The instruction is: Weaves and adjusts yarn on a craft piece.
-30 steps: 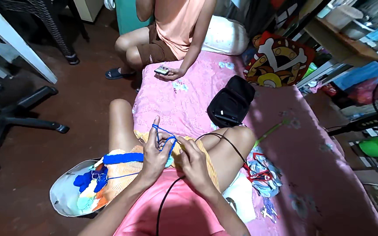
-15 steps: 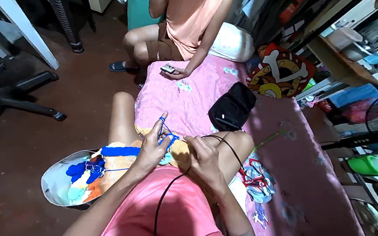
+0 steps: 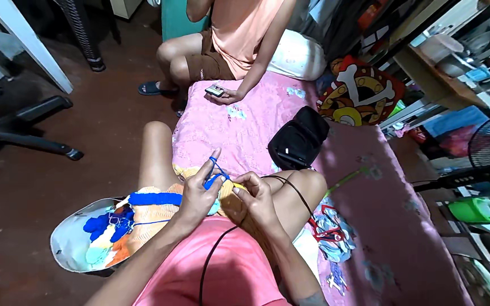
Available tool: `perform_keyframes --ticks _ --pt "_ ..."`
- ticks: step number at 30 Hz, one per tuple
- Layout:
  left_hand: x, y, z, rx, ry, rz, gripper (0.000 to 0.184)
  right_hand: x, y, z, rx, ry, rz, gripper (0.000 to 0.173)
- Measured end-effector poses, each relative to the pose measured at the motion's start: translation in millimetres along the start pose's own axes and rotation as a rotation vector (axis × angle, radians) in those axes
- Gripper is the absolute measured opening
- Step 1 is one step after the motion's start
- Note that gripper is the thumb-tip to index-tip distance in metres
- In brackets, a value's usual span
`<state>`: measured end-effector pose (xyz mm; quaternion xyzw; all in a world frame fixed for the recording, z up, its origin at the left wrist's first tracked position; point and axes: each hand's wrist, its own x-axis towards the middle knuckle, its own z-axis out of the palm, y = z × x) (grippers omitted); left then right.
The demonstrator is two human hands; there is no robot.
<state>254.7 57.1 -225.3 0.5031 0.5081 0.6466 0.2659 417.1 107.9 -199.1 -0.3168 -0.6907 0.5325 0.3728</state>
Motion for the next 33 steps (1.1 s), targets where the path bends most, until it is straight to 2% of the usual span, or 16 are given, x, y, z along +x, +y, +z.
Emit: perform_keyframes --ticks 2,3,6,8,9,13,16,29,33 --pt "-3 -6 5 0.11 0.002 0.125 0.046 3 -3 5 -0.124 0.02 -0.051 0.016" --pt "-4 -8 8 0.129 0.021 0.167 0.042 6 -6 6 -0.102 0.017 -0.032 0.016" --pt "-2 -5 8 0.03 0.08 0.173 0.042 14 -5 10 0.355 -0.022 0.101 0.026" --pt "1 0 7 -0.034 0.095 0.128 0.044 13 7 15 0.569 -0.005 0.088 0.03" --pt "2 2 5 -0.038 0.091 0.108 0.046 11 11 19 0.543 0.036 0.037 0.029" --pt "5 9 0 -0.002 0.068 0.052 0.05 1 26 25 -0.084 0.214 -0.32 0.016" --pt "6 13 -3 0.005 0.054 0.029 0.051 -2 27 24 -0.404 0.27 -0.506 0.012" --pt "20 19 -35 0.003 -0.133 -0.154 0.042 -9 20 13 -0.697 0.218 -0.621 0.015" --pt "23 15 -38 -0.062 -0.176 -0.158 0.04 -8 17 7 -0.604 0.141 -0.558 0.013"
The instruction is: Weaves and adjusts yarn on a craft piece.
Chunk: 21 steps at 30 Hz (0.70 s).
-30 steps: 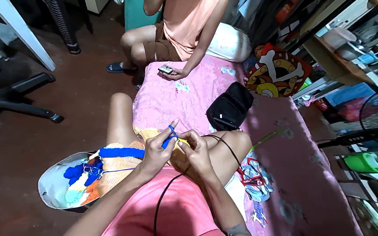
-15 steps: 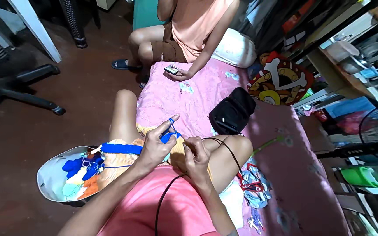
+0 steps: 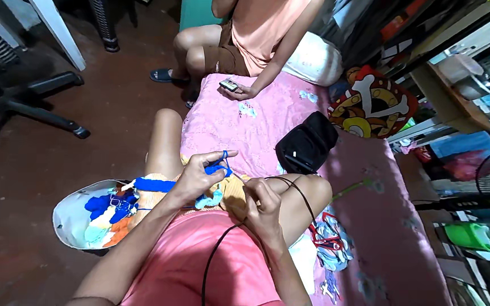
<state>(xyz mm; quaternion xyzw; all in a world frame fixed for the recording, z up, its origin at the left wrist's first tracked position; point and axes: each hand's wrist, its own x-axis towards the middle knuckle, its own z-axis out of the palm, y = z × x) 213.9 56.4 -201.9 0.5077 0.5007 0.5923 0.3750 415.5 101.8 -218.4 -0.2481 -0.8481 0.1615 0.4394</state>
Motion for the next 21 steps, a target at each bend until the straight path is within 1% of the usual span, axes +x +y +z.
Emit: perform_keyframes --ticks 4,11,14,17,19,21 --pt "1 -4 2 -0.114 -0.014 -0.031 0.041 -1 3 -4 0.342 -0.051 0.226 0.011" --pt "1 -5 6 -0.486 -0.056 -0.211 0.043 0 2 -9 0.817 -0.083 0.53 0.016" --pt "0 -4 11 -0.52 -0.018 -0.228 0.042 -2 5 -4 1.154 -0.098 0.68 0.016" --pt "-1 -9 19 -0.519 0.022 -0.207 0.043 -3 8 1 1.45 -0.109 0.743 0.016" --pt "-3 -12 25 -0.552 0.045 -0.207 0.044 -2 7 2 1.528 -0.109 0.781 0.015" --pt "-4 -14 30 -0.587 0.051 -0.224 0.046 1 6 3 1.544 -0.099 0.794 0.016"
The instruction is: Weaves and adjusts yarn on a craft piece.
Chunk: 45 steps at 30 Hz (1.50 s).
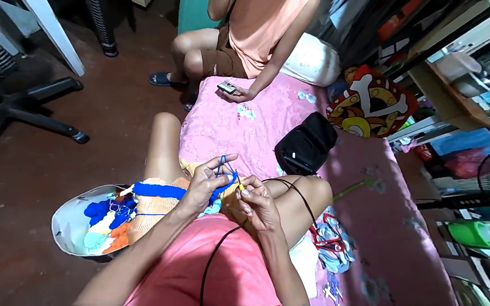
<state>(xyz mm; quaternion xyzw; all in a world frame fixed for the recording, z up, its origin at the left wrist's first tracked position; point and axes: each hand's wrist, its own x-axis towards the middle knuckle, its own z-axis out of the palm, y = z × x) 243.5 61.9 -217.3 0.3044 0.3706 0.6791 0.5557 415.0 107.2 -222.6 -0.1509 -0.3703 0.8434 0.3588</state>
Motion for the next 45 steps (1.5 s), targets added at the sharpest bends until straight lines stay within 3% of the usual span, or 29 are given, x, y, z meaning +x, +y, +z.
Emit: perform_keyframes --ticks 3,7,8,10,12,13,19,22,25,28,31,33,35,38,41,45 --pt "-3 -7 4 0.063 0.026 0.014 0.046 1 -3 2 -0.125 0.057 -0.041 0.014" --pt "-6 -21 2 0.542 0.055 0.318 0.048 -1 -12 17 -0.723 0.197 -0.105 0.014" --pt "-7 -26 2 0.627 0.055 0.396 0.046 -1 -11 19 -0.76 0.22 -0.11 0.014" --pt "-8 -30 2 0.645 0.045 0.479 0.044 1 -8 15 -0.586 0.199 -0.103 0.014" --pt "-9 -23 5 0.516 0.045 0.444 0.045 4 2 3 -0.314 0.127 -0.134 0.015" --pt "-9 -18 6 0.449 0.048 0.395 0.046 5 7 0 -0.303 0.12 -0.186 0.016" --pt "-3 12 2 0.327 0.015 0.149 0.043 1 19 -1 -1.126 0.205 -0.728 0.011" --pt "1 23 -4 0.299 -0.009 0.079 0.041 2 14 -3 -1.391 0.189 -0.853 0.011" --pt "6 30 -16 0.19 -0.063 -0.025 0.037 2 11 -5 -1.496 0.129 -0.891 0.012" --pt "12 30 -29 0.074 -0.145 -0.126 0.032 1 7 -9 -1.389 0.037 -0.819 0.01" --pt "12 25 -32 0.177 -0.205 -0.099 0.031 -3 -1 -8 -0.971 0.015 -0.487 0.011" --pt "7 20 -24 0.405 -0.208 0.037 0.03 -4 -8 -8 -0.828 0.036 -0.348 0.015" --pt "2 2 -18 0.66 -0.2 0.28 0.033 -3 -10 -2 -0.866 0.058 -0.278 0.016" --pt "2 -26 -15 0.806 -0.206 0.565 0.033 1 -7 8 -0.951 0.194 -0.294 0.019" --pt "-1 -30 -13 0.665 -0.234 0.525 0.028 7 -6 11 -0.76 0.234 -0.268 0.033" --pt "-5 -11 -23 0.442 -0.178 0.286 0.024 13 -4 11 -0.465 0.307 -0.241 0.022"
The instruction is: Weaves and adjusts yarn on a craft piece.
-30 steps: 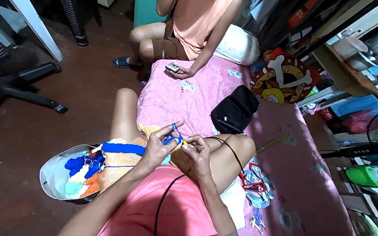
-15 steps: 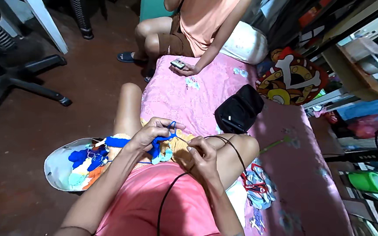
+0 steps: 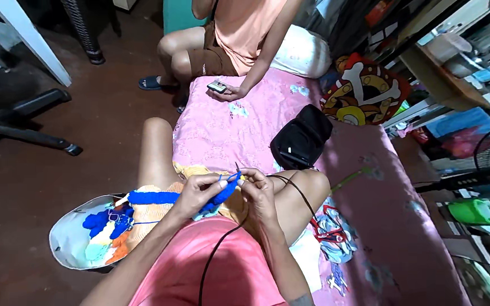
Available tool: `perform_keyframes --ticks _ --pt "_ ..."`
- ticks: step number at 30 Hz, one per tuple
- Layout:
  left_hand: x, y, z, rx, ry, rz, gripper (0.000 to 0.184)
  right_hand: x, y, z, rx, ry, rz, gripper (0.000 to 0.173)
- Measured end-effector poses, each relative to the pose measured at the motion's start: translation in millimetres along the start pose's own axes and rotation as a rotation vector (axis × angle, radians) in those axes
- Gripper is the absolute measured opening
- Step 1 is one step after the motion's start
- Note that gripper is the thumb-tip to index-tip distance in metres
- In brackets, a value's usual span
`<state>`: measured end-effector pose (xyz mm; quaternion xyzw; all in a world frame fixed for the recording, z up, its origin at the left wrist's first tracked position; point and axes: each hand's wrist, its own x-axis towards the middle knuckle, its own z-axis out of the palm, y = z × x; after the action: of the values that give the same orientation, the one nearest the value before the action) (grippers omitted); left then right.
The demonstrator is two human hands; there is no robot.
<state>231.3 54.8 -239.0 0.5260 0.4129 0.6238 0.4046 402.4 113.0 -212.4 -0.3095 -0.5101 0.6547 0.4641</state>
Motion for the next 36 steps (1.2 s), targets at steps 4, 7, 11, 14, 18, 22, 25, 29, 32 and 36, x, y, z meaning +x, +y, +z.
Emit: perform_keyframes --ticks 4,7,11,14,18,22,25,29,32,36 --pt "1 7 -16 -0.254 0.09 -0.198 0.032 0 0 2 0.058 0.058 0.005 0.022" --pt "4 10 -22 -0.543 0.064 -0.261 0.04 -1 1 2 0.118 0.037 0.014 0.021" --pt "6 10 -21 -0.66 -0.028 -0.205 0.036 -3 5 3 0.262 -0.031 0.033 0.02" --pt "5 15 -9 -0.359 -0.034 -0.146 0.059 -3 3 3 0.28 -0.068 0.013 0.02" --pt "3 29 9 -0.101 0.088 -0.131 0.073 -4 1 7 0.185 -0.042 -0.021 0.025" --pt "4 34 15 -0.069 0.139 -0.169 0.076 -8 -1 11 0.044 -0.023 -0.064 0.026" --pt "5 35 15 -0.044 0.153 -0.194 0.076 -8 2 10 0.018 -0.023 -0.074 0.029" --pt "6 36 12 0.019 0.143 -0.214 0.072 -6 6 6 0.028 -0.048 -0.051 0.032" --pt "7 34 7 0.096 0.105 -0.202 0.07 -6 9 4 0.023 -0.06 -0.048 0.032" --pt "9 33 4 -0.158 0.089 -0.331 0.073 -5 11 2 0.05 -0.095 -0.039 0.033"
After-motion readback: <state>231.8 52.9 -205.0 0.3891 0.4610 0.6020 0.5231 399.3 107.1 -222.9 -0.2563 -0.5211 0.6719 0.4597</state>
